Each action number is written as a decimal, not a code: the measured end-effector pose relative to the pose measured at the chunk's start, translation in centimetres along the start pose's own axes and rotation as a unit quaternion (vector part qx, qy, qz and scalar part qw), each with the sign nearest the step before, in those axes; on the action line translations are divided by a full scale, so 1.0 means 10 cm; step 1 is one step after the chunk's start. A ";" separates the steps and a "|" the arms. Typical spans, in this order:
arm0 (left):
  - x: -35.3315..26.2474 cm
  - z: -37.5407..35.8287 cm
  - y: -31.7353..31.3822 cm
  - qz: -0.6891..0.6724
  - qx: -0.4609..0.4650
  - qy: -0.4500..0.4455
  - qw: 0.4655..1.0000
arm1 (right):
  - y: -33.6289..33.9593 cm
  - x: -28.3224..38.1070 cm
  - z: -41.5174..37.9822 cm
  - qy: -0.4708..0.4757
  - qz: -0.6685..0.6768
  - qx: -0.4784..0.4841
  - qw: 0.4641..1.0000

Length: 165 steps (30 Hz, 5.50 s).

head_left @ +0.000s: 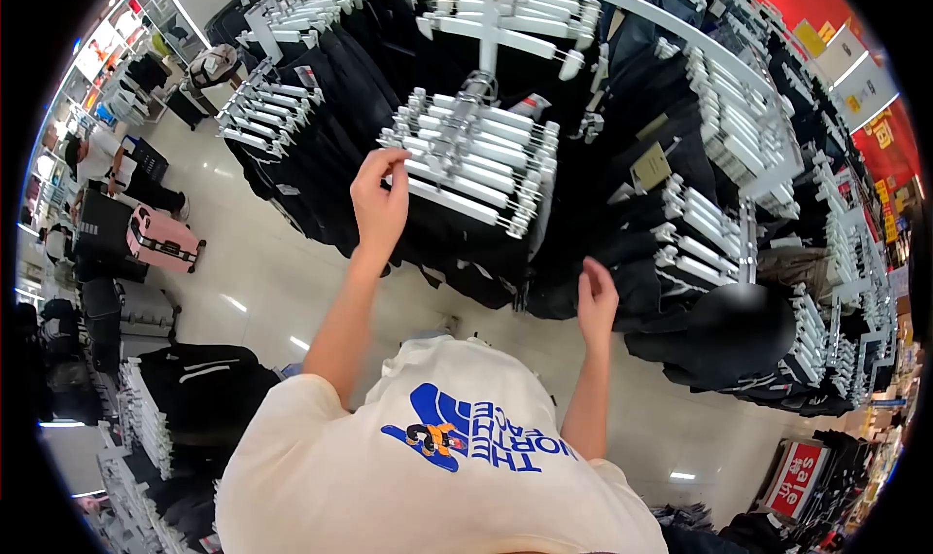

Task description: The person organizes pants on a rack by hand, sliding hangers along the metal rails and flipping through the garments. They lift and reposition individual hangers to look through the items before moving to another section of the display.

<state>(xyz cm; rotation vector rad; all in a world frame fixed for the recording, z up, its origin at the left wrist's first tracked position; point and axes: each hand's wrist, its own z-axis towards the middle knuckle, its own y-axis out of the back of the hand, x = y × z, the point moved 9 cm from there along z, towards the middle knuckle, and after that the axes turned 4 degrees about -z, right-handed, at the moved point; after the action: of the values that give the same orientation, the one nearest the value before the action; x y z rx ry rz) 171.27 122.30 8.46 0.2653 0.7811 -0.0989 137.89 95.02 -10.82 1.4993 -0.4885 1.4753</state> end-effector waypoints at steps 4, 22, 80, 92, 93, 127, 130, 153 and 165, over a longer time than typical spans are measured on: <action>0.45 0.62 -0.12 -0.022 0.070 -0.015 0.997 | -0.48 1.34 0.62 0.154 -0.022 -0.097 0.983; 1.16 0.63 -1.34 0.138 0.322 -0.126 0.928 | -1.95 1.89 1.71 0.246 -0.356 0.015 0.901; 1.04 0.77 -1.09 0.031 0.298 -0.059 0.952 | -1.94 2.04 1.57 0.194 -0.328 -0.010 0.924; 1.05 0.75 -1.11 0.034 0.275 -0.097 0.956 | -1.91 2.05 1.51 0.202 -0.320 -0.021 0.926; 1.07 0.75 -1.12 0.038 0.284 -0.087 0.954 | -1.91 2.07 1.50 0.216 -0.315 -0.019 0.924; 0.72 0.48 -1.00 -0.037 0.392 -0.048 0.918 | -1.85 1.96 1.67 0.145 -0.286 0.001 0.947; 0.73 0.47 -0.99 -0.036 0.393 -0.024 0.919 | -1.83 2.05 1.56 0.144 -0.261 0.008 0.954; 0.91 0.70 -0.99 0.117 0.215 -0.058 0.968 | -1.79 2.18 0.76 0.175 -0.233 -0.027 0.956; 0.68 0.54 -0.82 -0.002 0.337 -0.099 0.936 | -1.84 2.11 0.76 0.205 -0.211 -0.095 0.951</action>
<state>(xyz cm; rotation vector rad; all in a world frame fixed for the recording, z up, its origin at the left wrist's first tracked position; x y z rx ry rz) 178.23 113.03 5.65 0.8912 0.5248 -0.3954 161.10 104.37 3.84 1.0256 -0.0478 1.3039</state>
